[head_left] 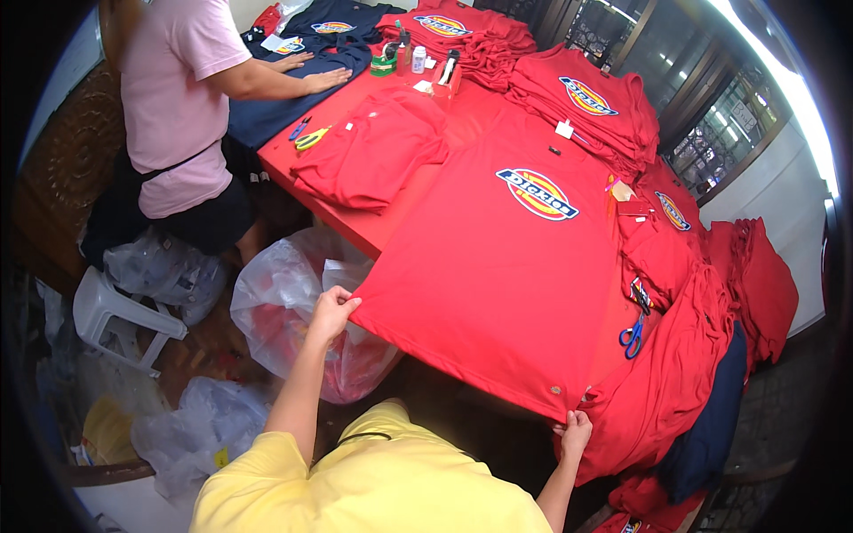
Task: The person trims loose threads using scissors and then folds several red t-shirts one by one, placing the finished items into a stack on the table.
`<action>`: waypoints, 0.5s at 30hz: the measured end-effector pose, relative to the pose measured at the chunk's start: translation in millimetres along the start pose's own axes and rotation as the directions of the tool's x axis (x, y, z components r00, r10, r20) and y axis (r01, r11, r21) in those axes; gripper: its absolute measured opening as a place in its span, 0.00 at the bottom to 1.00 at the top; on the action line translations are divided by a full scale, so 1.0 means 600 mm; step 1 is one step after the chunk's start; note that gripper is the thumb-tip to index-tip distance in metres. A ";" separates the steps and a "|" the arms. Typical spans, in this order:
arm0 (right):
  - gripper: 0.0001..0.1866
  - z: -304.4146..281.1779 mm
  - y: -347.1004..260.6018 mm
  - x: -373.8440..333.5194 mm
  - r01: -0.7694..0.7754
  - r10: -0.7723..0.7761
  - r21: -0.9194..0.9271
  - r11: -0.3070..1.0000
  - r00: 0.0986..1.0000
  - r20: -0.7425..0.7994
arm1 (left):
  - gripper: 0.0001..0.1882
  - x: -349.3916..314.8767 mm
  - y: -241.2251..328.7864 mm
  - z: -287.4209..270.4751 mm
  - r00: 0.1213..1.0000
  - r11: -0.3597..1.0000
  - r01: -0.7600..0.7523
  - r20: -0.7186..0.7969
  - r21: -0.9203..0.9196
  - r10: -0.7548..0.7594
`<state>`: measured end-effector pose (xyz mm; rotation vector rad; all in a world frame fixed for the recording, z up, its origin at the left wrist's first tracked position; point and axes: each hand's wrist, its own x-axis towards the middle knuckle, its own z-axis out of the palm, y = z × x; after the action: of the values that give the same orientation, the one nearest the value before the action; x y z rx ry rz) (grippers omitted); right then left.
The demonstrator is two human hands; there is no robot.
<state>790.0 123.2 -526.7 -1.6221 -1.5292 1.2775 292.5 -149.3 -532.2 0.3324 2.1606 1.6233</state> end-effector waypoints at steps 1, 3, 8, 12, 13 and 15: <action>0.07 -0.006 -0.006 0.002 -0.015 0.016 -0.054 0.998 1.000 0.013 | 0.10 0.000 0.000 -0.004 1.000 0.999 -0.018 -0.013 0.040 0.019; 0.07 -0.011 -0.020 -0.002 -0.035 0.041 -0.142 0.989 0.998 0.039 | 0.11 -0.003 0.003 -0.015 0.999 0.999 0.031 0.018 0.021 -0.031; 0.08 -0.032 -0.058 -0.030 -0.076 0.263 -0.565 0.822 0.930 0.257 | 0.12 -0.029 0.043 -0.049 0.988 0.888 0.153 -0.036 0.433 -0.152; 0.07 -0.048 -0.130 -0.031 -0.131 0.311 -0.459 0.879 0.887 0.342 | 0.11 -0.021 0.082 -0.029 0.991 0.780 -0.092 -0.018 0.619 0.131; 0.07 -0.039 -0.160 -0.016 -0.067 0.174 -0.318 0.946 0.931 0.321 | 0.10 0.001 0.093 -0.015 0.959 0.781 -0.223 -0.012 0.584 0.282; 0.09 -0.018 -0.215 0.031 0.143 -0.080 -0.328 0.934 0.977 0.198 | 0.08 0.056 0.138 0.031 0.881 0.740 -0.395 -0.003 0.545 0.473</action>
<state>743.1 167.4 -412.7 -1.6283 -2.0187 1.1729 266.8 -94.8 -463.5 0.9872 2.7847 1.2358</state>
